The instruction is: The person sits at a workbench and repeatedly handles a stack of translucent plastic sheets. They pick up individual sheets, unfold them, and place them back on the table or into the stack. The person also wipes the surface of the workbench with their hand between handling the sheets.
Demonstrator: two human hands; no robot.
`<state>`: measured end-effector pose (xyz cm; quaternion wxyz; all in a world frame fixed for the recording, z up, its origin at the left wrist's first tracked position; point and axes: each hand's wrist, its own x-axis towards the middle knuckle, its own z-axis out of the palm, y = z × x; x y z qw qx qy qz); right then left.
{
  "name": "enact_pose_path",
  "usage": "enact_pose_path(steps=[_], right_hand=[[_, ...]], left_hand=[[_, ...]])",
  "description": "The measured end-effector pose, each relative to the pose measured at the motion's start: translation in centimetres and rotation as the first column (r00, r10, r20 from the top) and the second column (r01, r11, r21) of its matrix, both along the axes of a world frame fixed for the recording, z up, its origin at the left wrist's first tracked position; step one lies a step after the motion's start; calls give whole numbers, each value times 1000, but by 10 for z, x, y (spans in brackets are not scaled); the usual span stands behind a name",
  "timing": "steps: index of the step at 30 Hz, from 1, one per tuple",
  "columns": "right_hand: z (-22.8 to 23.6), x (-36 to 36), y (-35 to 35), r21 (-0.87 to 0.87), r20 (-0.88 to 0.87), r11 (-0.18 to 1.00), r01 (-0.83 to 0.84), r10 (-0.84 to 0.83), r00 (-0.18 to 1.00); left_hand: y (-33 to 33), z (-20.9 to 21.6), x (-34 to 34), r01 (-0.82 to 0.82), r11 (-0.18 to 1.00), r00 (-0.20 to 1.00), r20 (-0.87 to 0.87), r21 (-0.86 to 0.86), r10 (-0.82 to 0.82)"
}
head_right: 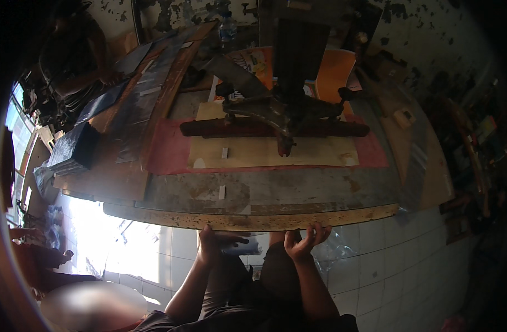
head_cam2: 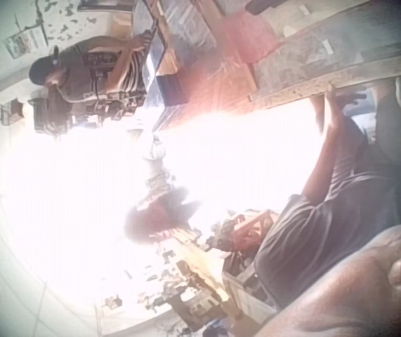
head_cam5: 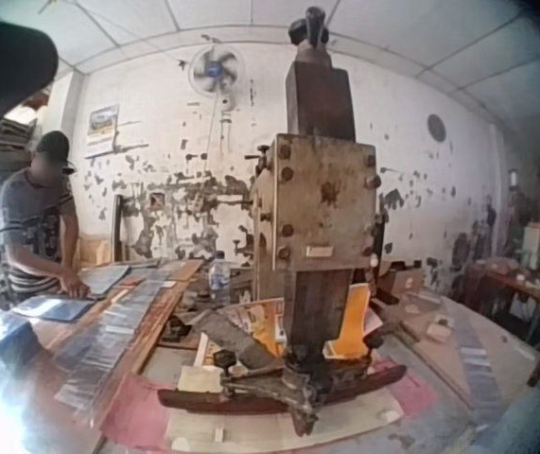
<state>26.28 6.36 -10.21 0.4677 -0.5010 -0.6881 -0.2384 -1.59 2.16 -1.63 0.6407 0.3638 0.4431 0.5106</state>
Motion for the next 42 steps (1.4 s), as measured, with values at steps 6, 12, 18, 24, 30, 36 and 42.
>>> enact_pose_path(steps=[6,12,18,24,30,36,42], right_hand=[[-3,1,0,-7,4,1000,3,-3,1000],[14,8,-13,-140,62,990,-15,24,998],[43,8,-23,-153,-20,987,-47,45,999],[159,-6,-6,-358,-26,920,-160,162,987],[212,-43,83,-584,59,755,-299,407,911],[184,-66,99,-696,185,681,-226,475,860],[185,-71,87,-704,233,688,-177,459,857]], left_hand=[[-2,-18,-4,-71,997,991,-114,2,71],[3,-2,11,-274,959,961,53,77,271],[3,5,13,-292,953,952,121,76,282],[2,23,22,-359,932,927,137,50,350],[7,-35,9,-448,881,894,45,152,447],[7,-10,21,-414,905,900,190,93,392],[4,8,23,-317,945,911,305,82,279]])
